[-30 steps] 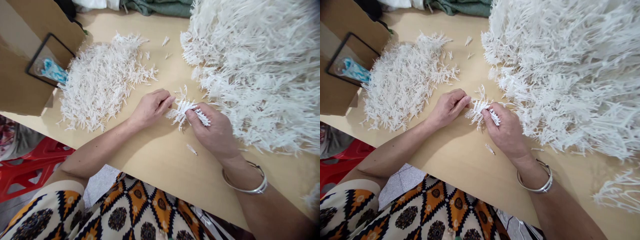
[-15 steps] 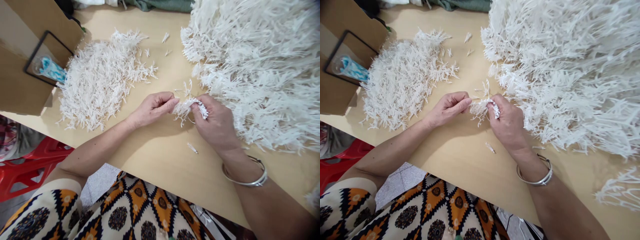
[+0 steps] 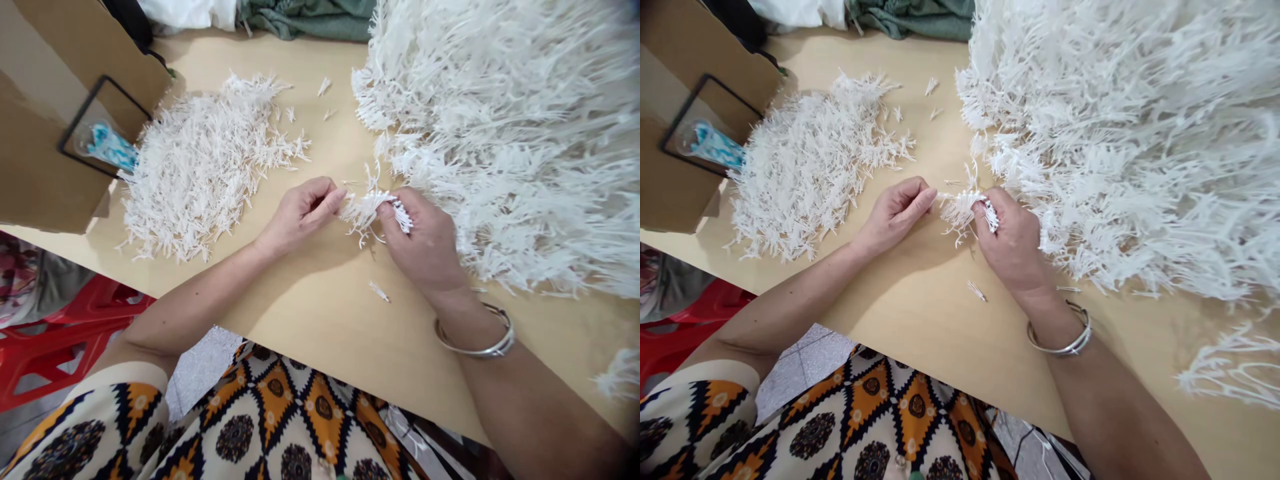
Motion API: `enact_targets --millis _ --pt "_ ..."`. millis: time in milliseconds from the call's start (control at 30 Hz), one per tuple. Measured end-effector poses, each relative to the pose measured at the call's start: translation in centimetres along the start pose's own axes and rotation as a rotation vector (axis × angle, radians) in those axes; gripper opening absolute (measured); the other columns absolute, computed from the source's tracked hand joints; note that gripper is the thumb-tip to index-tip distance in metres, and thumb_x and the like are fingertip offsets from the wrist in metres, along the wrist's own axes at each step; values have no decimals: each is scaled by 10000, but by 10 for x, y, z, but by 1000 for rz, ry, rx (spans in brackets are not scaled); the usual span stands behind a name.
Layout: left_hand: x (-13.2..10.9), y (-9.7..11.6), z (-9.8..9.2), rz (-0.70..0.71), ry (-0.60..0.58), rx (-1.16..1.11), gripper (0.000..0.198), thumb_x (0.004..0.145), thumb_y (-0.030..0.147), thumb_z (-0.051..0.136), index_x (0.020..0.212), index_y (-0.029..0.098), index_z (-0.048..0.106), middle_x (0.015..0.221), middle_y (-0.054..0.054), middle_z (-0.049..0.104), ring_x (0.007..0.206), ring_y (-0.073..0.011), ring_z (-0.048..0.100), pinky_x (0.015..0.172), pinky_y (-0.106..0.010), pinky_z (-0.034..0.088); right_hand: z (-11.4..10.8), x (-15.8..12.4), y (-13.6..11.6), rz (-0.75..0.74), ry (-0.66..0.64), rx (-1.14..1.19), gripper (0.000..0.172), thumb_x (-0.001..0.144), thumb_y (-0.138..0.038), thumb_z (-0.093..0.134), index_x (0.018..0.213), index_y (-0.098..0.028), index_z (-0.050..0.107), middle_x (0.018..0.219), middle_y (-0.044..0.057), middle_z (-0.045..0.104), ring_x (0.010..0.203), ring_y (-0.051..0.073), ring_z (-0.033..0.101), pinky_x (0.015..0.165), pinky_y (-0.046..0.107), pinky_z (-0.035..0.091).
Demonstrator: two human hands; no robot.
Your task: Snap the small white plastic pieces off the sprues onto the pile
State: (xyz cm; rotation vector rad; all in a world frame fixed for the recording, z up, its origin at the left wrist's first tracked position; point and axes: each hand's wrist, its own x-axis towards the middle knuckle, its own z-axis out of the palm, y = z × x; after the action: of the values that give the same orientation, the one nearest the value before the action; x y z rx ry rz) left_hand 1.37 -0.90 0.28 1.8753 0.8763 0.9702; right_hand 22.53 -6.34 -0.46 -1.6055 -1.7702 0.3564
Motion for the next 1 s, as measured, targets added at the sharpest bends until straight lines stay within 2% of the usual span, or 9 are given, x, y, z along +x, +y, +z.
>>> enact_targets --millis 100,233,300,367,433,533,667,800,1000 --pt "0 -6 3 65 172 124 466 1029 611 582 812 204 640 767 2 603 692 -102 504 676 -278 417 -2 -5 1 -37 21 70 188 1012 -371 536 916 -250 643 839 61 706 747 219 622 728 381 459" --pt "2 -22 -3 -7 318 122 404 1030 620 576 924 241 667 856 -15 649 714 -111 536 662 -287 460 -2 -8 3 -48 21 75 197 1007 -384 548 885 -251 628 809 48 699 733 214 623 725 375 453" --pt "3 -35 -10 -38 422 133 372 1009 650 589 1133 306 659 1123 -50 690 845 -139 598 708 -307 520 -2 -7 4 -30 4 68 204 1009 -394 545 869 -262 611 793 43 691 729 216 619 725 374 450" --pt "3 -43 -16 -28 535 165 500 953 692 648 1344 391 571 1427 -70 587 1037 -182 618 769 -338 568 -2 -7 3 -10 -8 55 200 1010 -398 541 866 -273 602 793 44 691 731 222 618 730 379 451" --pt "3 -43 -18 -12 578 207 611 923 715 670 1433 423 505 1564 -79 463 1173 -218 593 799 -355 581 -2 -6 2 4 -19 36 193 1006 -397 539 863 -279 598 804 48 697 735 228 618 736 385 452" --pt "0 -25 -13 -10 434 271 501 976 689 614 1342 348 591 1542 -104 465 1273 -231 559 889 -365 573 -4 -6 -2 26 -46 7 185 1004 -390 533 872 -280 603 832 58 712 747 238 622 747 396 450" --pt "-3 -3 -1 103 238 363 452 940 691 662 1003 243 653 1256 -117 588 1249 -260 559 1047 -452 519 -4 -6 -4 22 -81 -22 187 1016 -387 508 946 -274 640 896 82 733 795 269 647 772 419 457" --pt "-3 -8 6 146 137 440 518 968 682 614 791 195 610 1105 -112 577 1132 -263 572 1072 -506 485 1 -9 -1 -43 -94 -77 210 1029 -389 494 986 -266 659 926 94 734 855 288 664 839 440 464" --pt "1 -15 0 155 83 373 491 1069 587 469 774 210 580 1008 -91 594 1038 -227 582 994 -458 518 5 -13 -2 -96 -90 -153 247 1051 -391 470 1004 -253 669 895 81 733 852 273 652 905 455 453"
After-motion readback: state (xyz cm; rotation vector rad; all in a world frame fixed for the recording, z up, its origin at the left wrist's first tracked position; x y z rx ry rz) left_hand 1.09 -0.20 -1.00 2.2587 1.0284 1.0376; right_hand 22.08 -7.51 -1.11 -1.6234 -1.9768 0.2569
